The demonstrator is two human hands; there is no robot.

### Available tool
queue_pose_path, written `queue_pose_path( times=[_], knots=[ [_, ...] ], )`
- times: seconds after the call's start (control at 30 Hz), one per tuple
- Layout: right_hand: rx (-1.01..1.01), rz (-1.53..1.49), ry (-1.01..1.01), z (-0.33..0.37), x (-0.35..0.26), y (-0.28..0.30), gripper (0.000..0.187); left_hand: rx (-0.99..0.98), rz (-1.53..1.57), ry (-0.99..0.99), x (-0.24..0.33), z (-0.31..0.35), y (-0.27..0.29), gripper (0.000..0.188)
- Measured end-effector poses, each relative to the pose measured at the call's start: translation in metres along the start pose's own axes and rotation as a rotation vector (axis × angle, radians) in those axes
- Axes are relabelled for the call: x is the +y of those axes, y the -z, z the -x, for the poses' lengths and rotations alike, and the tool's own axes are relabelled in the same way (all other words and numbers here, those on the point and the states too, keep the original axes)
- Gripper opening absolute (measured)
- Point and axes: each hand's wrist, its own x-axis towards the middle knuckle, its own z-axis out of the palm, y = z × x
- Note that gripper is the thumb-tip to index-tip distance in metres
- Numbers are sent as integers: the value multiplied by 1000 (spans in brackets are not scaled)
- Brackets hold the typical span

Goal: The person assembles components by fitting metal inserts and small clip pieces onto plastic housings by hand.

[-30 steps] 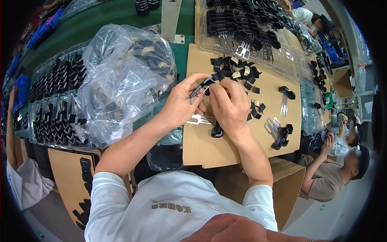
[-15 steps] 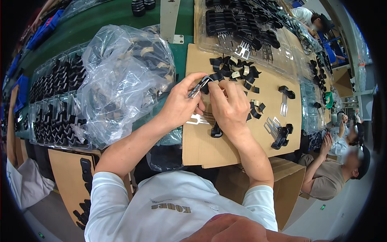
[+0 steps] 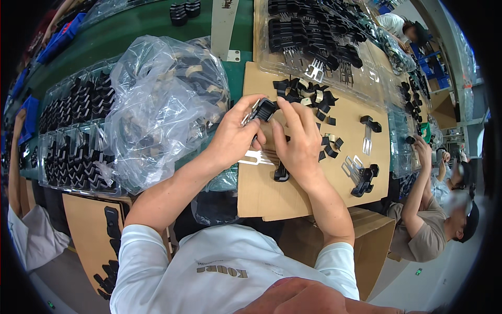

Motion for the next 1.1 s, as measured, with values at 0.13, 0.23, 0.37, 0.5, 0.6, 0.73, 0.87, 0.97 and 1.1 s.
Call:
queue_pose_path(
  times=[0.13,0.23,0.37,0.5,0.6,0.73,0.87,0.97,1.1],
  knots=[
    [-56,-195,-210,-3,0,1,26,-32,-43,-27,2,4,-2,49],
    [-115,-221,-214,-5,5,0,21,-81,-196,-133,1,7,-5,50],
    [-118,-191,-193,-2,8,2,16,-125,-330,-205,2,6,-4,52],
    [-112,-185,-204,-1,9,3,12,-143,-367,-197,2,5,-5,53],
    [-142,-282,-310,-3,7,4,10,-117,-227,-57,2,3,-6,53],
    [-179,-466,-465,-7,7,13,11,-139,-8,27,2,0,2,53],
    [-203,-530,-533,-4,11,15,14,-129,-23,-20,1,1,-1,53],
    [-215,-534,-549,-3,11,14,16,-110,-112,-95,0,2,-3,53],
    [-150,-561,-444,-2,9,12,15,-113,-164,-126,-1,3,0,50]
  ],
)
